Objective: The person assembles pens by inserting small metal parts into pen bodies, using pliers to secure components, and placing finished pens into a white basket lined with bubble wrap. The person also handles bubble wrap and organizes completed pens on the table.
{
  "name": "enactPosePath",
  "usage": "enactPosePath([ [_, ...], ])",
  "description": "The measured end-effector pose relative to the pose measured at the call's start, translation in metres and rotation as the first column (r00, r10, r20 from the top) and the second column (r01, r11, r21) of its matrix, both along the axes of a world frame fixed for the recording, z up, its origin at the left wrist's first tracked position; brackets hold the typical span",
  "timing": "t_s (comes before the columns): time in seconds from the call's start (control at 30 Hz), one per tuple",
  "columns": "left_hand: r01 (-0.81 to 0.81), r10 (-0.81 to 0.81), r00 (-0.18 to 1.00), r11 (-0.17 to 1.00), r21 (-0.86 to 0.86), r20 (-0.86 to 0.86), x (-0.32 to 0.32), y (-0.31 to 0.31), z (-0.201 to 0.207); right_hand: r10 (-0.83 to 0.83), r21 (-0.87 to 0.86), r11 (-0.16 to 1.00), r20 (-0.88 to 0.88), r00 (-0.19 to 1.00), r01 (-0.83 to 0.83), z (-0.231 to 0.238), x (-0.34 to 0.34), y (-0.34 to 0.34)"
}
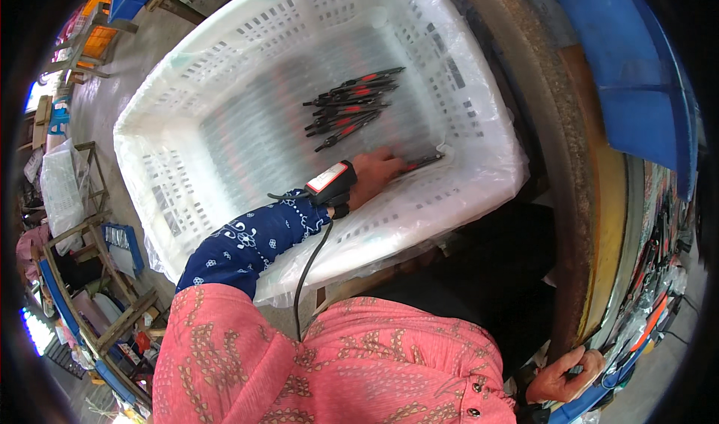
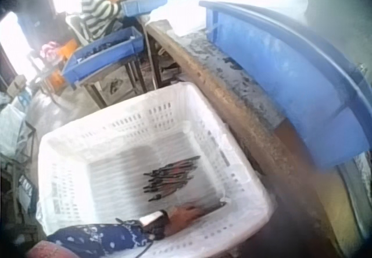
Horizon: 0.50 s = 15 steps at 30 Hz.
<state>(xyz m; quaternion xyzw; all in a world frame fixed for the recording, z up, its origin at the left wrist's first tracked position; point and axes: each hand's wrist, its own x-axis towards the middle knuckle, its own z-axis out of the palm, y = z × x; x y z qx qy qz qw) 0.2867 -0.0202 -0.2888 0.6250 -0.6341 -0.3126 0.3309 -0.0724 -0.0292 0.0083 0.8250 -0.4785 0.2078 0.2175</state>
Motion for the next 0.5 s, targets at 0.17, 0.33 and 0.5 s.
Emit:
enactPosePath([
  [0.17, 0.022, -0.022, 1.0, 0.999, 0.037, 0.004, 0.005, -0.004, 0.006, 0.013, 0.02, 1.0, 0.019, 1.0, -0.014, 0.001, 0.003, -0.001],
  [0.33, -0.145, 0.152, 0.981, 0.987, -0.062, 0.123, 0.028, 0.003, 0.02, 0.021, 0.037, 0.999, 0.006, 1.0, -0.021, 0.002, 0.001, 0.0],
  [0.5, -0.34, 0.362, 0.838, 0.932, -0.126, 0.408, 0.064, 0.011, 0.032, 0.014, 0.042, 0.999, 0.0, 1.0, -0.014, 0.002, 0.0, -0.001],
])
